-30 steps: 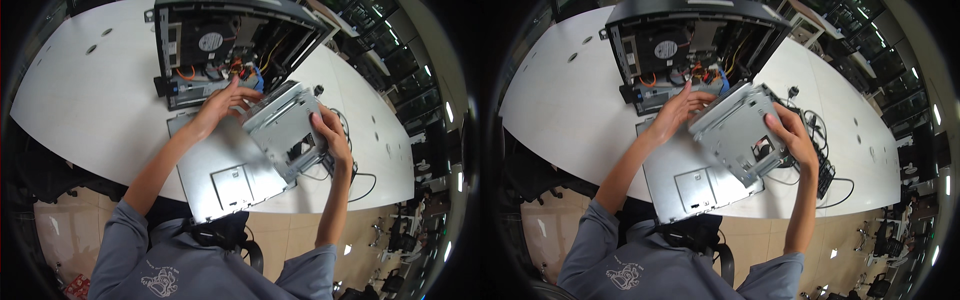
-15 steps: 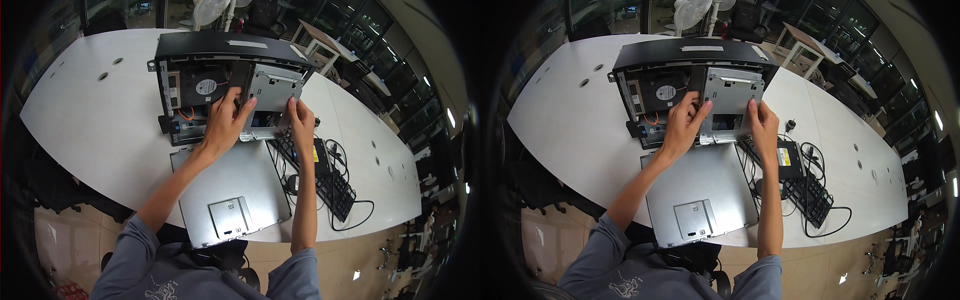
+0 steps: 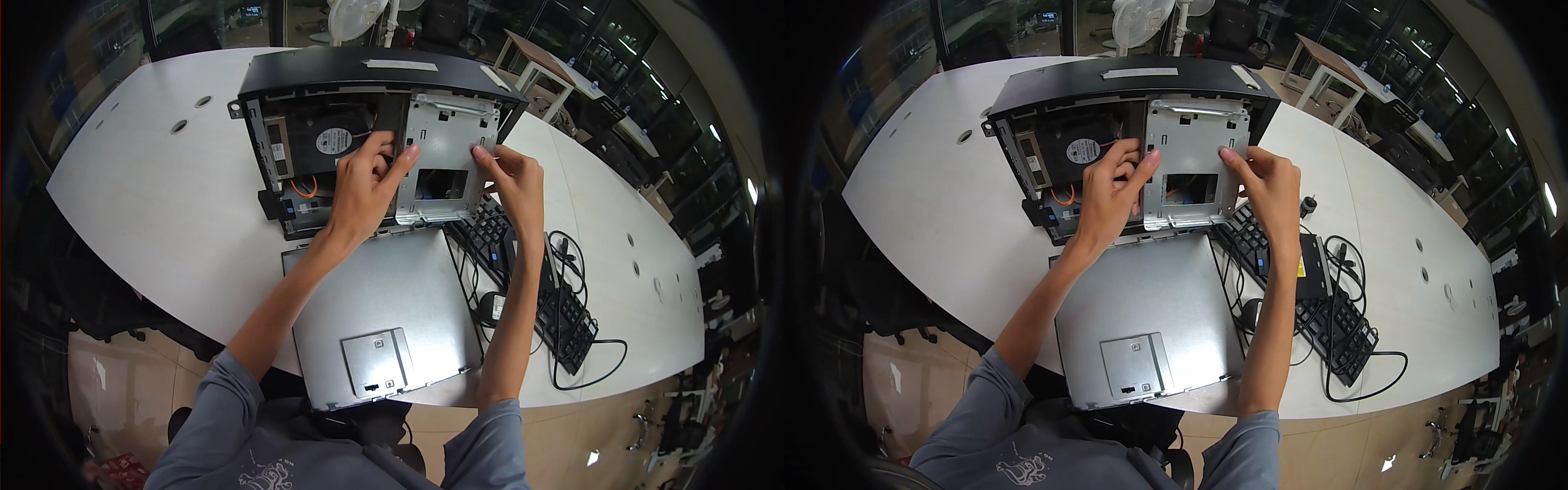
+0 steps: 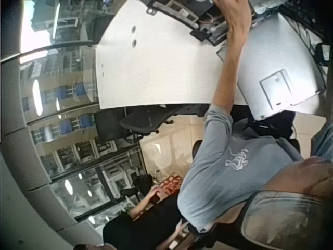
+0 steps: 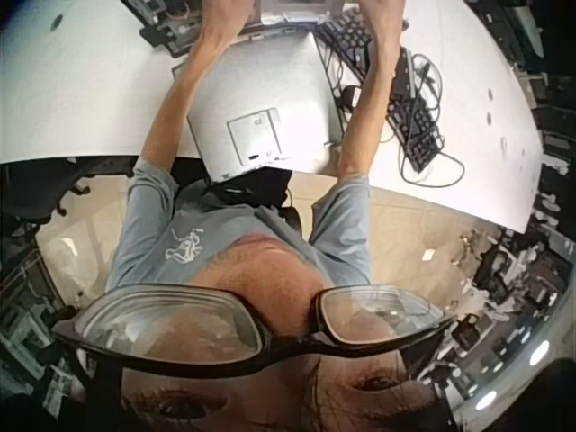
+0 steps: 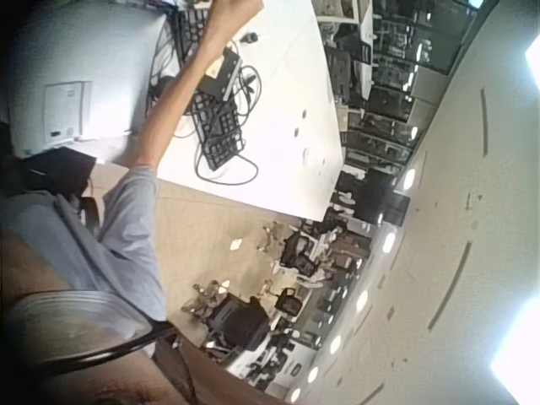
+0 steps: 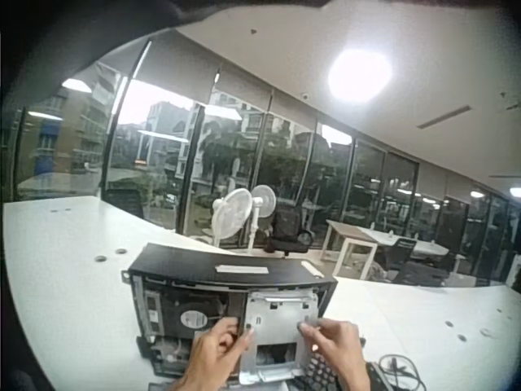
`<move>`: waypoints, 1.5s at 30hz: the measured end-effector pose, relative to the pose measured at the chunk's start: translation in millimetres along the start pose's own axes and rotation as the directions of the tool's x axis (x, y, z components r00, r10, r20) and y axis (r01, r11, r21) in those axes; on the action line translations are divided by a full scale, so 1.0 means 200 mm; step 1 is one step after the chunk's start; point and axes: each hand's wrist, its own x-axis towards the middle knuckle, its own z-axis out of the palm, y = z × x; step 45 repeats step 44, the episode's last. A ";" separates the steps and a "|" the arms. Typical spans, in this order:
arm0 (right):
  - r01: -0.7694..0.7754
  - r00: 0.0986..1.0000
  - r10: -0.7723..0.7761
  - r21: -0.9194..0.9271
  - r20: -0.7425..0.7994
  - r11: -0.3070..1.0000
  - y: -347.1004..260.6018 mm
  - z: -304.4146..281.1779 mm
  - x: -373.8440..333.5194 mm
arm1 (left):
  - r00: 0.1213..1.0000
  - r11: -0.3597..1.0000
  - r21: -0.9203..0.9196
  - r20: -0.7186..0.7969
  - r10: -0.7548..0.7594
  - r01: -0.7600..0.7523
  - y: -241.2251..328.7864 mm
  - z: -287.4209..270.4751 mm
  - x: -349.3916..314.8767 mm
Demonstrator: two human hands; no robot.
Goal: Disassembling a desktop computer tower by disconnecting external cables, removing the side panel, and extracting RAM sticks and an internal drive cage.
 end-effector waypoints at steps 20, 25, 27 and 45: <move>0.041 0.943 -0.064 -0.077 -0.326 0.996 -0.01 0.12 -0.02 | 0.990 0.980 0.197 -0.137 0.020 0.008 0.08 0.03 0.05; -0.066 0.997 0.068 0.053 -0.036 0.996 0.04 -0.01 -0.01 | 0.991 0.978 0.207 -0.131 0.024 0.003 0.07 0.04 0.05; -0.092 0.995 0.091 0.045 0.029 0.995 0.04 -0.06 -0.01 | 0.989 0.980 0.197 -0.135 0.053 -0.026 0.05 0.05 0.06; -0.001 0.980 -0.023 -0.123 -0.197 0.992 0.03 0.00 -0.02 | 0.981 0.981 0.193 -0.183 0.059 -0.023 0.04 0.08 0.06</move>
